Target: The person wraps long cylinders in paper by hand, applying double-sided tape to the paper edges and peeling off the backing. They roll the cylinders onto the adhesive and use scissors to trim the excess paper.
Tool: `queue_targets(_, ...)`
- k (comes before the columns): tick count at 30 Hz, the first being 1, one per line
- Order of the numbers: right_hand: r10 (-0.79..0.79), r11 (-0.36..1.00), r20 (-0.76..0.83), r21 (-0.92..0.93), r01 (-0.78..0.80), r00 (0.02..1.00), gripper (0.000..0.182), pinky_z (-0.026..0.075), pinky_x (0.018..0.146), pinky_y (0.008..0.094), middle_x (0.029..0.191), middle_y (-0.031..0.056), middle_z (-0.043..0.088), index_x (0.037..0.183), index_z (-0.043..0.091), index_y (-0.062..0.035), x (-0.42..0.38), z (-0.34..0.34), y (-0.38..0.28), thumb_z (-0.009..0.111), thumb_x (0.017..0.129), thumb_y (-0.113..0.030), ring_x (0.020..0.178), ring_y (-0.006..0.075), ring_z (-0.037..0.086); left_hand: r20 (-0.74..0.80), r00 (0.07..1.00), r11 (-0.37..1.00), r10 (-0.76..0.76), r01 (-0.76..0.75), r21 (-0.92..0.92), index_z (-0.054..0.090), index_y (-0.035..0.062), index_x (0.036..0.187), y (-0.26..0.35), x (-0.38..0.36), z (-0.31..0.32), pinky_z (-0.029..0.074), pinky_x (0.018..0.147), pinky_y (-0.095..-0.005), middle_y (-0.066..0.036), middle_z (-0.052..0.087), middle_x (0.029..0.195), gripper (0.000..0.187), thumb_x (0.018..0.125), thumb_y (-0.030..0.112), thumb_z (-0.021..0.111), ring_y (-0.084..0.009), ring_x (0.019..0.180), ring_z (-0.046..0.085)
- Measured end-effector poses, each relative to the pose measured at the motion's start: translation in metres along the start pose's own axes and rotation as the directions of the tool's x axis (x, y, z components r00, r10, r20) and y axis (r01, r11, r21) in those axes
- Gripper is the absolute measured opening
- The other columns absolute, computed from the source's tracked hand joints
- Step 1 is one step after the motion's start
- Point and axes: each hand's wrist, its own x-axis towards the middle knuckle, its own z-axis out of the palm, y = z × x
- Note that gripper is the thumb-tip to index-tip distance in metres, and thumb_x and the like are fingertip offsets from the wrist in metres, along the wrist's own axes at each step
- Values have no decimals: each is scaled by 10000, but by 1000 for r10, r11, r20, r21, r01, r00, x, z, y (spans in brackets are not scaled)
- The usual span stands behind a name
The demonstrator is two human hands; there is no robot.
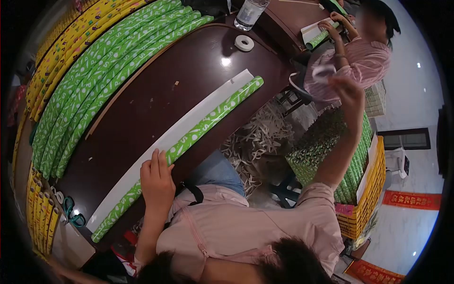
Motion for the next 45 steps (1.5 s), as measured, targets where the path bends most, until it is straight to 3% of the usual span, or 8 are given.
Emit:
queue_targets(3, 326, 940, 488, -74, -334, 810, 196, 501, 724, 305, 866, 71, 708, 1004, 716, 0, -48, 11, 34, 707, 830, -90, 830, 141, 656, 25, 1000, 1000, -11, 11, 5, 548, -37, 1219, -1, -11, -7, 458, 848, -397, -184, 561, 1265, 398, 849, 66, 650, -320, 955, 526)
queue_targets(5, 670, 716, 409, -574, -397, 619, 235, 517, 756, 347, 889, 110, 704, 962, 719, 3, -61, 22, 76, 742, 787, -152, 843, 210, 679, 34, 999, 1000, -8, 8, -6, 548, -39, 1221, -4, -18, -10, 457, 849, -400, -186, 558, 1272, 400, 848, 65, 649, -323, 959, 525)
queue_targets(7, 702, 474, 166, -835, -280, 693, 335, 520, 783, 374, 901, 136, 696, 998, 715, -24, -67, 32, 98, 781, 733, -218, 853, 284, 678, 35, 999, 1000, -8, 8, -14, 547, -40, 1223, -6, -20, -10, 456, 850, -403, -188, 555, 1279, 403, 847, 63, 649, -326, 962, 524)
queue_targets(9, 318, 670, 222, -741, -52, 922, 267, 485, 824, 299, 1019, 109, 688, 1052, 711, -58, -51, 57, 43, 727, 788, -95, 973, 206, 646, 48, 999, 1000, -8, 9, -13, 548, -41, 1227, -7, -21, -11, 454, 851, -407, -187, 553, 1287, 416, 837, 56, 656, -330, 966, 523)
queue_targets(11, 1, 983, 306, -175, 55, 952, 311, 490, 858, 339, 1117, 107, 643, 1084, 685, -52, -25, 94, 23, 723, 775, -34, 1050, 253, 618, 53, 998, 1000, -19, 20, -17, 536, -50, 1241, -5, -22, -11, 455, 854, -409, -195, 551, 1296, 422, 838, 13, 642, -343, 973, 520)
queue_targets(15, -495, 866, 430, 172, 470, 755, 431, 495, 866, 347, 1190, 85, 599, 1158, 633, -39, 31, 178, -7, 697, 740, 46, 1032, 262, 604, 21, 999, 999, -31, 31, 11, 548, -40, 1231, -1, -23, -8, 455, 856, -410, -179, 552, 1294, 431, 822, 33, 659, -334, 974, 523)
queue_targets(24, -192, 954, 853, 45, 298, 486, 430, 502, 750, 349, 889, 83, 629, 1160, 645, -55, 77, 208, -21, 700, 734, -49, 800, 220, 608, 36, 999, 999, -26, 25, 23, 549, -47, 1231, -1, -22, -10, 456, 854, -402, -184, 566, 1280, 427, 827, 33, 659, -332, 972, 522)
queue_targets(45, -451, 883, 716, 273, 381, 532, 290, 485, 784, 329, 860, 45, 612, 996, 765, -145, 69, 216, 9, 695, 749, -8, 865, 217, 590, 39, 999, 999, -38, 37, 34, 554, -39, 1240, 0, -22, -9, 455, 864, -397, -165, 566, 1295, 416, 843, 41, 651, -332, 985, 519)
